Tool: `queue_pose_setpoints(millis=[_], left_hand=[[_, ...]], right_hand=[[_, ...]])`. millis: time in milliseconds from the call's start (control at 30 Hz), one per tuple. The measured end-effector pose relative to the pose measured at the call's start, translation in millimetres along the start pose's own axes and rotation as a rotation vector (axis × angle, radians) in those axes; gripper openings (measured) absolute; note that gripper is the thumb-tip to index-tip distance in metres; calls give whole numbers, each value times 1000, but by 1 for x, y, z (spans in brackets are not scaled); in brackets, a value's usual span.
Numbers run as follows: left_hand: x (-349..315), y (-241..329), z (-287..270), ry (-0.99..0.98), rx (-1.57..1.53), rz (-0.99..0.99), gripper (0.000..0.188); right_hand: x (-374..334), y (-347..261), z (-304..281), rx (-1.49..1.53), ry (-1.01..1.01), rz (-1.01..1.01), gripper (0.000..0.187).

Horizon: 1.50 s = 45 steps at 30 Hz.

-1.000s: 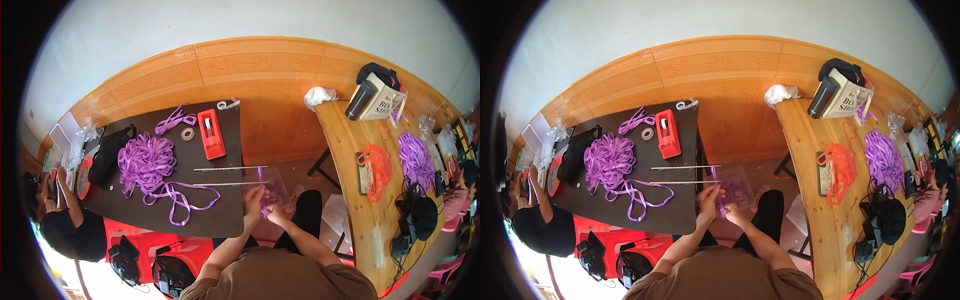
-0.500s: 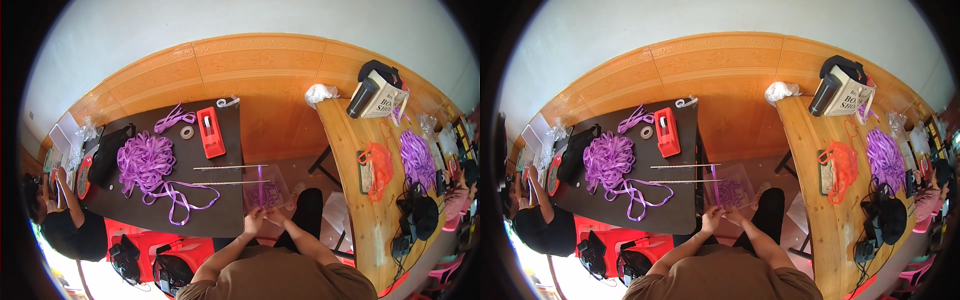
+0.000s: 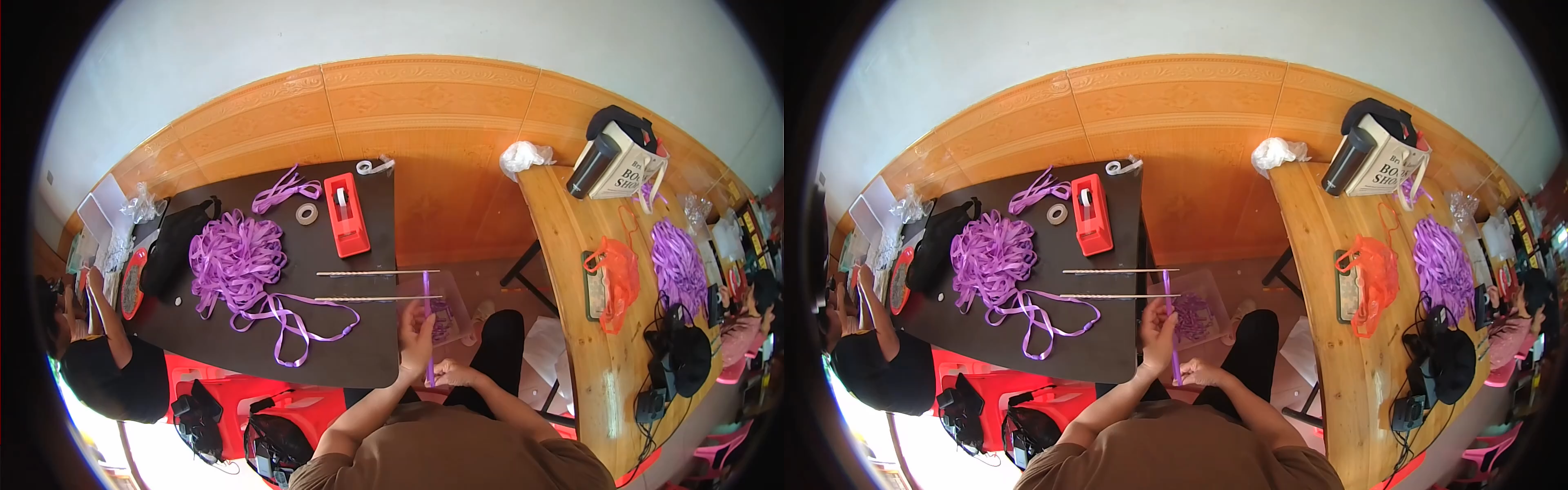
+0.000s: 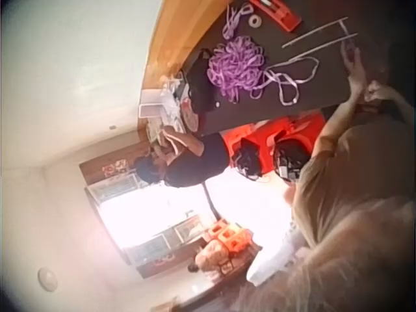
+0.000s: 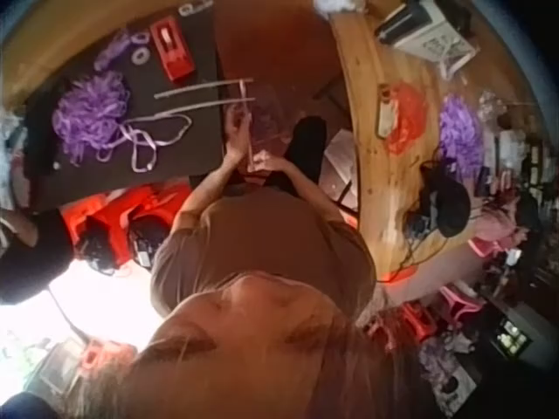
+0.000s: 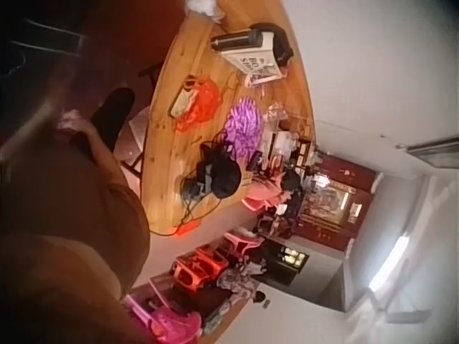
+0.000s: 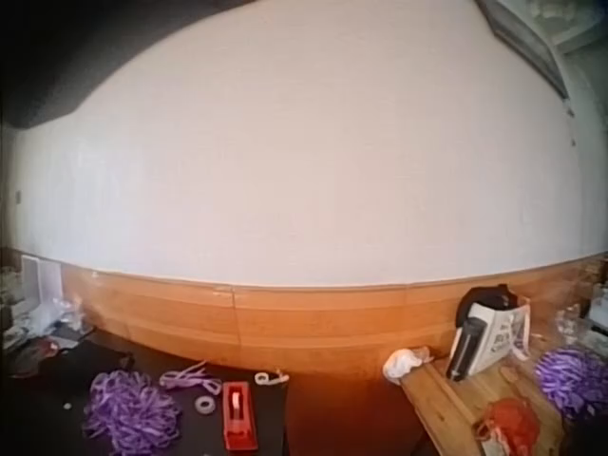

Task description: Constructing decorative flowers by wrapping purple ribbons around a metal jig frame and securing them with tape.

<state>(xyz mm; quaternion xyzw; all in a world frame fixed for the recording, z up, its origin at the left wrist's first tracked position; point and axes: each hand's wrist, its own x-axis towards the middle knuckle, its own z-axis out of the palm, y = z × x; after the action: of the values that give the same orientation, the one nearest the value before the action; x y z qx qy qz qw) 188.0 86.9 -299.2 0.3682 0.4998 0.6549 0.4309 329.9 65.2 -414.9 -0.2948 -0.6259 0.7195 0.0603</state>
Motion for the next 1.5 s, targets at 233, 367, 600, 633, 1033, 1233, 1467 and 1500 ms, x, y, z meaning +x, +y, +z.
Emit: queue_pose_setpoints(millis=[233, 367, 600, 633, 1033, 1233, 1467, 1500], left_hand=[[4, 3, -7, -84, -256, -239, 19], [1, 11, -6, -114, -325, -330, 20], [-17, 32, 2, -30, -394, -361, 21], [-19, 36, 4, -12, -384, -320, 21], [-31, 81, 15, -33, -343, -173, 16], [-30, 106, 4, -124, -290, -155, 18], [0, 194, -7, -40, -387, 416, 41], [2, 196, -6, 82, -357, 467, 44]], right_hand=[[-15, -35, 17, 147, -58, 9, 20], [-18, -34, 12, 49, -51, 20, 20], [-23, -16, -4, 210, 297, 78, 22], [-24, -20, -10, 362, 394, 84, 22], [-17, -195, -34, -820, 1116, -900, 23], [-1, -225, -27, -912, 995, -1075, 21], [11, -262, -65, -375, 770, -644, 14], [16, -262, -76, -207, 714, -540, 16]])
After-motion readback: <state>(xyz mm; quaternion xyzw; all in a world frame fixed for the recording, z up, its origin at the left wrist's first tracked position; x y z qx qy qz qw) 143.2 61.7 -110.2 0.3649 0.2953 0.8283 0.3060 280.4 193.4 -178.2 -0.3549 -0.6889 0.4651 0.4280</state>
